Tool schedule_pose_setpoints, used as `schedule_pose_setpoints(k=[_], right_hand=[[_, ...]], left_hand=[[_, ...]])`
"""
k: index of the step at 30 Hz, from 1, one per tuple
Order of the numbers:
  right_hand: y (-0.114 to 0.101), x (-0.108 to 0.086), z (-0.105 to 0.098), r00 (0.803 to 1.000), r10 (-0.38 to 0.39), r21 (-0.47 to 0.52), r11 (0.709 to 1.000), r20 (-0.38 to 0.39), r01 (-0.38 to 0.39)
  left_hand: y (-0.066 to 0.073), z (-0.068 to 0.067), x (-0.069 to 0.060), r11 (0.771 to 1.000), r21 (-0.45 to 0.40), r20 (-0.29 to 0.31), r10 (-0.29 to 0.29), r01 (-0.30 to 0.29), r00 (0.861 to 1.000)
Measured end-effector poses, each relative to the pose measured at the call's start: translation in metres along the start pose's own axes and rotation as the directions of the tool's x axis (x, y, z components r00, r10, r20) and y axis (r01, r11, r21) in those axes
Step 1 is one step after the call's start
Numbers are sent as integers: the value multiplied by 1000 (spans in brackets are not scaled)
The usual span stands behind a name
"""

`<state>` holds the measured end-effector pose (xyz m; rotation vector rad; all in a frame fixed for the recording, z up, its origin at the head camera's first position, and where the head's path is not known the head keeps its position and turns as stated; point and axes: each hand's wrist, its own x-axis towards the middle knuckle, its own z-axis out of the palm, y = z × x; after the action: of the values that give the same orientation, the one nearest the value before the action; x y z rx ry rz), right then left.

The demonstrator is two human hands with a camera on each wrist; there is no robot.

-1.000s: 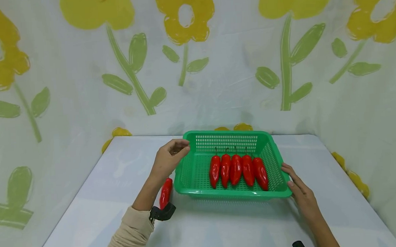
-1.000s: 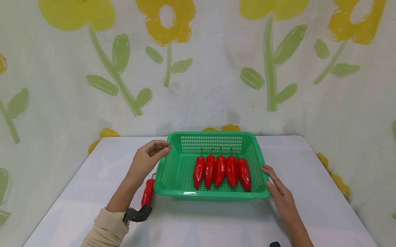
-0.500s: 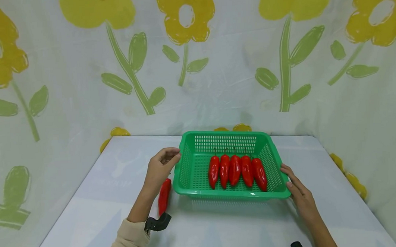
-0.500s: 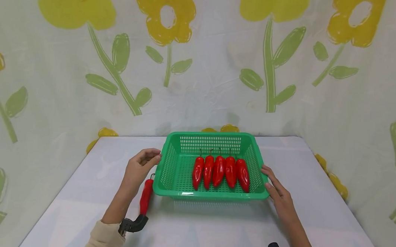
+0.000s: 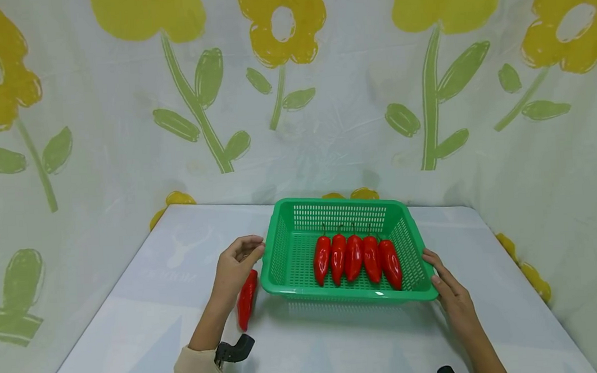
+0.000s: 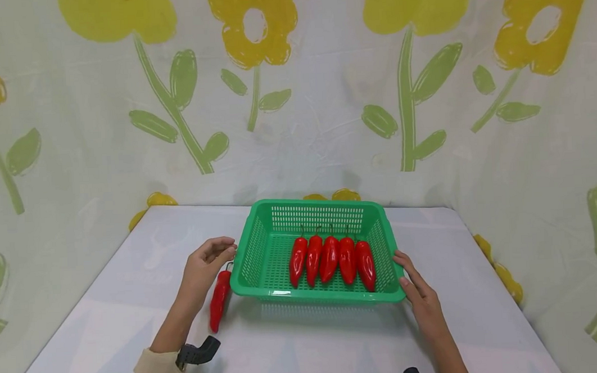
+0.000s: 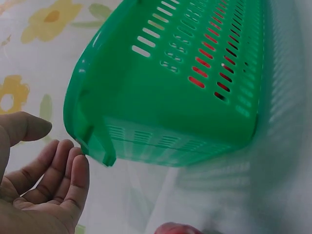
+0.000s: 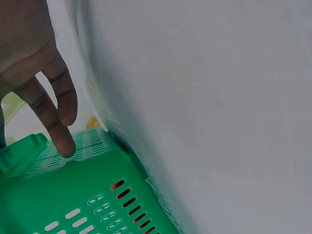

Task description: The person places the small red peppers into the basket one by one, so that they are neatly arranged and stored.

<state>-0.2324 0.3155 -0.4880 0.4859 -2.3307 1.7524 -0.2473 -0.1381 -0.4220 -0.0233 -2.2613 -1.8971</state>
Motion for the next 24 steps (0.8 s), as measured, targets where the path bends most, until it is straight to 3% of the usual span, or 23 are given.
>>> schedule_pose_setpoints(k=[7,24], right_hand=[[-1,-1,0,1000,3,1,1000,-1,-3],[-7,0,1,1000,27,-40,999,-13,-28]], left_hand=[[-11,-4,-5,999,27,-34,32,-31,999],[-28,-10,-18,998,46,-79,-33,37,996]])
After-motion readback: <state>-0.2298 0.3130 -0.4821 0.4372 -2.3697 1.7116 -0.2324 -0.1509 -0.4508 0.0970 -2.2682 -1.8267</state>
